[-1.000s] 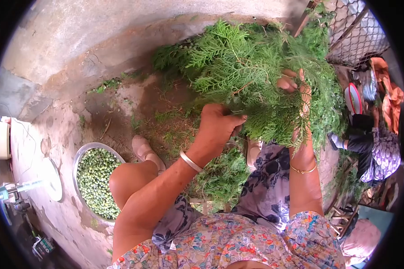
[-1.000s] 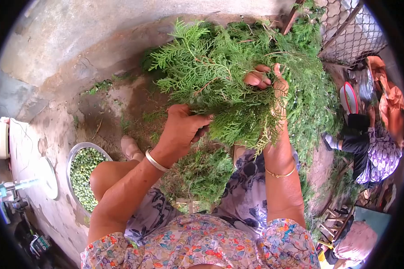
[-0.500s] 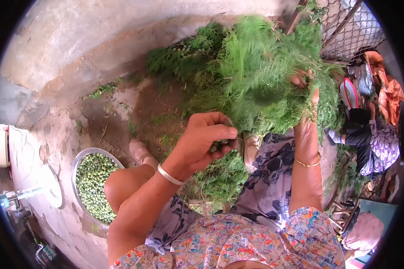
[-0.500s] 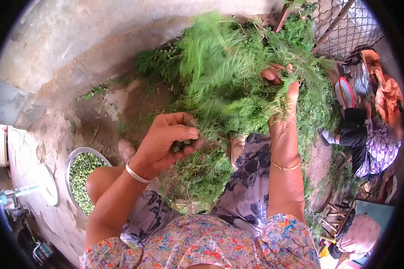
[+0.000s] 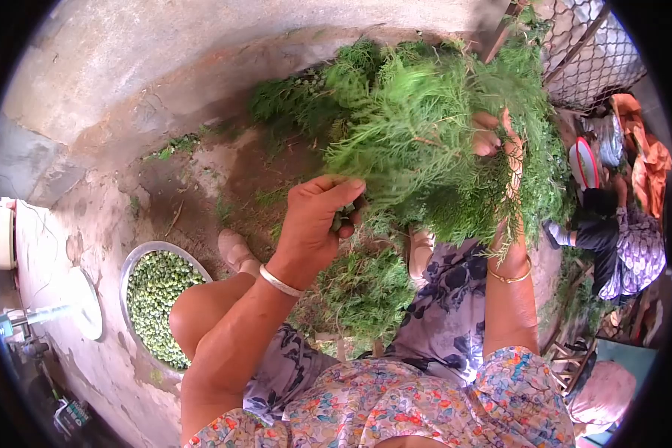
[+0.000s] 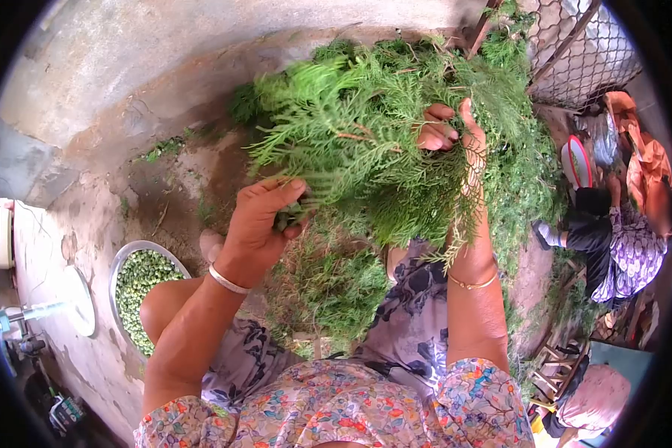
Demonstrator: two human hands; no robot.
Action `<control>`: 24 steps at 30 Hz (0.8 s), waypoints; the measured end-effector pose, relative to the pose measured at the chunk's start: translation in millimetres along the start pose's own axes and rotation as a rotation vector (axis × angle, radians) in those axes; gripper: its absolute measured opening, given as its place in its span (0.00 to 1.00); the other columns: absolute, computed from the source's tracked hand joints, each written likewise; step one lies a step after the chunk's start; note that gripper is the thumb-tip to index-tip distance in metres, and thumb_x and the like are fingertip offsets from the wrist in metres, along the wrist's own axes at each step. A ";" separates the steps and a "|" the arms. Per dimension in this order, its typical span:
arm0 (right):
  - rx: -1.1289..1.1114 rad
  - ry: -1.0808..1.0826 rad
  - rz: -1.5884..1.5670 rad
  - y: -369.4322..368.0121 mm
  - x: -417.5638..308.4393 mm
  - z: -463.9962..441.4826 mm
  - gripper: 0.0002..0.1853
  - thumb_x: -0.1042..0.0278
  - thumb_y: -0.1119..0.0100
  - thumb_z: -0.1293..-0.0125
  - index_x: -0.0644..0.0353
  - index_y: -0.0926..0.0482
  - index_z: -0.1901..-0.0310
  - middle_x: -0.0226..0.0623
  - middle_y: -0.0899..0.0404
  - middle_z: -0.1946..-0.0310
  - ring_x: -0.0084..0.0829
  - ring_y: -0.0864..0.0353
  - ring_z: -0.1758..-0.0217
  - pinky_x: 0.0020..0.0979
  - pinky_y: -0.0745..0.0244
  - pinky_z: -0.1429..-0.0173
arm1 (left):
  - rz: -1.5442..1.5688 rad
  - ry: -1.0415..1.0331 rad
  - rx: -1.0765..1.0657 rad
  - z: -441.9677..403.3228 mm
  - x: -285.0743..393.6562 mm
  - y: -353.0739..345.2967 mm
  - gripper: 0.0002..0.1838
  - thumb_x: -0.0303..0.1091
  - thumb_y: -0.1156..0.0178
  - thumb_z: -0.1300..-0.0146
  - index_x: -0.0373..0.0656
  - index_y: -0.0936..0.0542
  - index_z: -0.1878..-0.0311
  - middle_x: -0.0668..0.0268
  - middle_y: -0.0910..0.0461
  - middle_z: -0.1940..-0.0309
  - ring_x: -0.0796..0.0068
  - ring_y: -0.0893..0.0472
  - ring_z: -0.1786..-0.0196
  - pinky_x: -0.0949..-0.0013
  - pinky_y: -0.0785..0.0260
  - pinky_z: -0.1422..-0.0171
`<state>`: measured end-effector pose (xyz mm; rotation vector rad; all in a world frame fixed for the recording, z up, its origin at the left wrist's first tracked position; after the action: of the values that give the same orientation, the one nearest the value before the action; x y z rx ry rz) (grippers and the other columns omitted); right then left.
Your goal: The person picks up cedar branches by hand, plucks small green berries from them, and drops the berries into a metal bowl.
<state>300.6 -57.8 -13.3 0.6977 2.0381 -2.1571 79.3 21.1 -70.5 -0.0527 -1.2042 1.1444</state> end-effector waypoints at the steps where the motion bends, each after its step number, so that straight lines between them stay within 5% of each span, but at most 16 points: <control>1: -0.037 -0.030 -0.026 -1.5 1.8 -1.9 0.19 0.47 0.50 0.33 0.55 0.34 0.69 0.21 0.43 0.84 0.18 0.47 0.82 0.23 0.47 0.72 | -0.001 0.001 0.001 0.1 1.2 -0.2 0.07 0.34 0.39 0.41 0.41 0.24 0.66 0.65 0.23 0.75 0.79 0.26 0.77 0.79 0.42 0.82; 7: -0.114 -0.115 -0.106 -5.9 9.2 -1.5 0.19 0.47 0.49 0.33 0.57 0.33 0.68 0.21 0.42 0.84 0.17 0.47 0.82 0.23 0.47 0.72 | -0.063 0.020 0.096 -2.7 6.9 8.7 0.07 0.32 0.37 0.42 0.42 0.22 0.63 0.70 0.23 0.75 0.81 0.26 0.78 0.81 0.42 0.82; 9: -0.075 -0.105 -0.102 -3.8 13.2 -1.4 0.19 0.47 0.49 0.34 0.57 0.32 0.68 0.21 0.42 0.84 0.17 0.47 0.82 0.23 0.47 0.72 | -0.305 0.071 -0.057 -3.8 1.3 -4.2 0.09 0.31 0.36 0.44 0.43 0.21 0.60 0.70 0.23 0.70 0.75 0.24 0.68 0.74 0.33 0.68; 12: 0.007 -0.081 -0.123 -1.0 21.1 -1.5 0.19 0.47 0.48 0.34 0.57 0.32 0.68 0.20 0.42 0.85 0.18 0.47 0.82 0.23 0.46 0.72 | -0.383 0.070 -0.167 -4.5 -4.2 -18.3 0.13 0.29 0.36 0.45 0.43 0.25 0.57 0.69 0.23 0.68 0.74 0.23 0.67 0.75 0.32 0.69; 24: 0.229 0.075 -0.092 0.6 21.7 4.0 0.19 0.47 0.47 0.35 0.57 0.32 0.70 0.19 0.44 0.85 0.17 0.47 0.81 0.22 0.46 0.72 | 0.038 0.069 -0.287 4.2 -13.6 -36.2 0.31 0.21 0.36 0.49 0.45 0.42 0.44 0.64 0.23 0.62 0.73 0.21 0.64 0.76 0.32 0.74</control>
<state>280.5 -56.5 -22.2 0.7339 1.9106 -2.4811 101.2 -8.2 -57.4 -0.3315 -1.3028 0.9874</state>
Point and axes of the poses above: each hand's wrist, its own z-axis away from the middle knuckle, its own y-axis out of the back of the hand, x = y × z, the point moved 9 cm from there along -z, towards the middle knuckle
